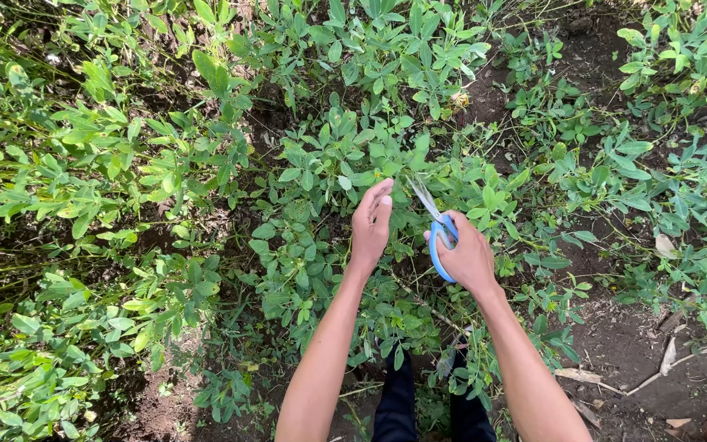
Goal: The recorder uses a pair of blue-handled scissors to prune and cut stems from leafy green plants in a garden.
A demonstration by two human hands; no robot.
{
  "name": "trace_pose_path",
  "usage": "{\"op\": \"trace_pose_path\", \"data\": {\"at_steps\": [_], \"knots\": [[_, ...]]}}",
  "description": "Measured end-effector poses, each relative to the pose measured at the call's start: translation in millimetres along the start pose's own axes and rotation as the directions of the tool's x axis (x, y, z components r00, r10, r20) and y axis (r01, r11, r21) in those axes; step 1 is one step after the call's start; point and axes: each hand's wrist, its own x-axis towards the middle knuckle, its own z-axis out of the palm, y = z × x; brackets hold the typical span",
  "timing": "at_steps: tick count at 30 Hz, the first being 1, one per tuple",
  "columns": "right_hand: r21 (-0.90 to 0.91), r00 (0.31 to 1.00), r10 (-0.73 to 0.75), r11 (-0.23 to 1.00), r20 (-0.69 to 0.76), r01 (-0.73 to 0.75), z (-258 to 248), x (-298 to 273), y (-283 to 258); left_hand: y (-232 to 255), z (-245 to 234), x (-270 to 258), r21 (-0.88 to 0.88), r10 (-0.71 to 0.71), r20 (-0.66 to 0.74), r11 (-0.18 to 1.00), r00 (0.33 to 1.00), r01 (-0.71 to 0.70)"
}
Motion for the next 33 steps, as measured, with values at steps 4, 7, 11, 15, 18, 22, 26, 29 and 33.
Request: {"op": "trace_pose_path", "data": {"at_steps": [4,7,11,15,18,22,26,29,33], "knots": [[-0.039,0.999,0.033,0.999,-0.003,-0.033,4.2,6.5,0.7,-6.7,-2.1,2.0,-0.012,-0.001,-0.013,1.000,1.000,0.000],[-0.068,0.999,0.028,0.997,-0.034,-0.031,4.3,11.5,-5.5,-9.2,-4.9,2.1,-0.002,0.009,-0.012,1.000,1.000,-0.009],[-0.100,1.000,0.005,0.995,-0.012,-0.007,8.5,17.4,-11.1,-10.5,-6.8,1.5,0.005,-0.005,-0.020,1.000,1.000,0.005],[-0.130,1.000,-0.006,0.991,-0.016,0.004,6.1,19.8,-25.9,-11.9,-8.6,1.1,0.012,0.000,-0.024,1.000,1.000,0.000],[-0.107,0.999,0.014,0.994,-0.036,-0.018,9.4,23.0,-24.2,-15.0,-9.8,1.6,-0.009,-0.011,-0.018,1.000,1.000,0.011],[-0.114,0.999,-0.012,0.993,-0.053,0.006,15.7,28.5,-15.1,-12.8,-9.1,2.0,0.001,-0.015,-0.013,1.000,1.000,0.015],[-0.118,0.999,-0.019,0.993,-0.043,0.014,13.4,29.7,-21.4,-9.2,-6.9,1.6,0.043,-0.031,-0.008,0.999,1.000,0.031],[-0.123,1.000,-0.006,0.992,-0.021,0.003,12.1,31.0,-24.0,-7.8,-6.1,1.3,0.039,-0.025,-0.002,0.999,1.000,0.025],[-0.127,1.000,0.007,0.992,0.000,-0.007,11.9,32.1,-23.6,-8.8,-6.9,0.3,0.031,-0.012,-0.003,0.999,1.000,0.012]]}}
